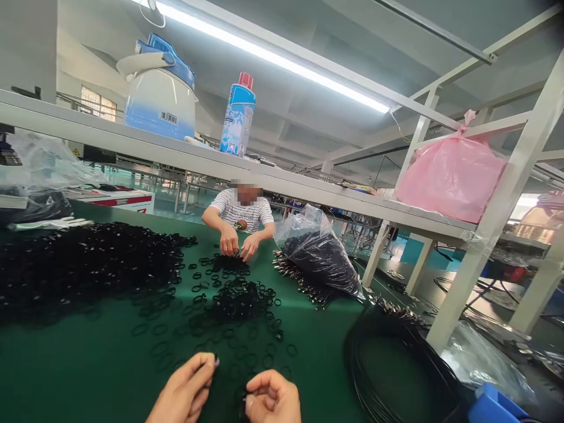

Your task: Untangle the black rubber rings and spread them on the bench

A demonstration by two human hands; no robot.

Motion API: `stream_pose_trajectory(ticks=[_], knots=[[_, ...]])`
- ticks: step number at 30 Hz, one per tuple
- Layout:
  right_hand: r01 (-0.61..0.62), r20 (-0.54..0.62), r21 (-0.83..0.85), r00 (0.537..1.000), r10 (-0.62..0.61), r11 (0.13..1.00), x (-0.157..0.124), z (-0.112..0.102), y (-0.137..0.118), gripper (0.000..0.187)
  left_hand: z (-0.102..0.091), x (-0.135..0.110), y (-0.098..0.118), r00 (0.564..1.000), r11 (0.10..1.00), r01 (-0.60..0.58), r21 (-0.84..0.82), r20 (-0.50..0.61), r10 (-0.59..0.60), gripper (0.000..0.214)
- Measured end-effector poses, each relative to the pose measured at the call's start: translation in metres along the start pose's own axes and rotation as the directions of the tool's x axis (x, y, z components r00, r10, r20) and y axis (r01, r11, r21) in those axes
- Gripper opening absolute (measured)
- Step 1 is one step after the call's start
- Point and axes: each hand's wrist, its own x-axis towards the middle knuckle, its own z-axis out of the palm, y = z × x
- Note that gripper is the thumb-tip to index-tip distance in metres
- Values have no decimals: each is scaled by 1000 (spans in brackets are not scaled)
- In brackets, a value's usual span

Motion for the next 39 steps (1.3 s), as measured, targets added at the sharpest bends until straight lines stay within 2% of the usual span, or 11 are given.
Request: stream_pose_trajectory(ticks=[5,9,11,16,18,20,24,28,31,34,39], knots=[[-28,-1,40,1000,28,999,-4,1,-12,18,-2,0,-4,996,991,-40,128,83,29,59],[-9,2,27,1000,9,1000,-8,4,-15,20,9,-9,-6,959,949,-226,220,224,176,49],[0,2,13,1000,0,1000,-9,5,-16,19,13,-14,-2,946,936,-260,236,256,198,44],[-42,-12,79,999,43,996,-11,4,-25,17,8,-15,8,998,974,-44,224,54,32,47],[-51,-3,109,999,52,993,-11,3,-28,17,5,-14,8,999,968,-36,249,19,33,48],[-55,23,105,998,53,993,-12,3,-32,19,4,-14,8,990,951,-126,284,102,100,45],[-58,66,33,996,56,998,-15,5,-37,19,11,-22,9,922,921,-295,254,328,205,30],[-77,105,20,992,75,997,-17,4,-41,22,16,-26,10,964,970,-118,212,261,60,30],[-90,62,5,994,89,996,-15,-1,-43,30,15,-26,12,967,987,25,158,246,-64,34],[-96,32,-14,995,97,995,-14,-6,-45,30,14,-27,14,960,994,41,105,272,-68,36],[-86,89,-97,992,94,992,-17,-3,-48,22,14,-29,13,942,997,43,58,331,-60,43]])
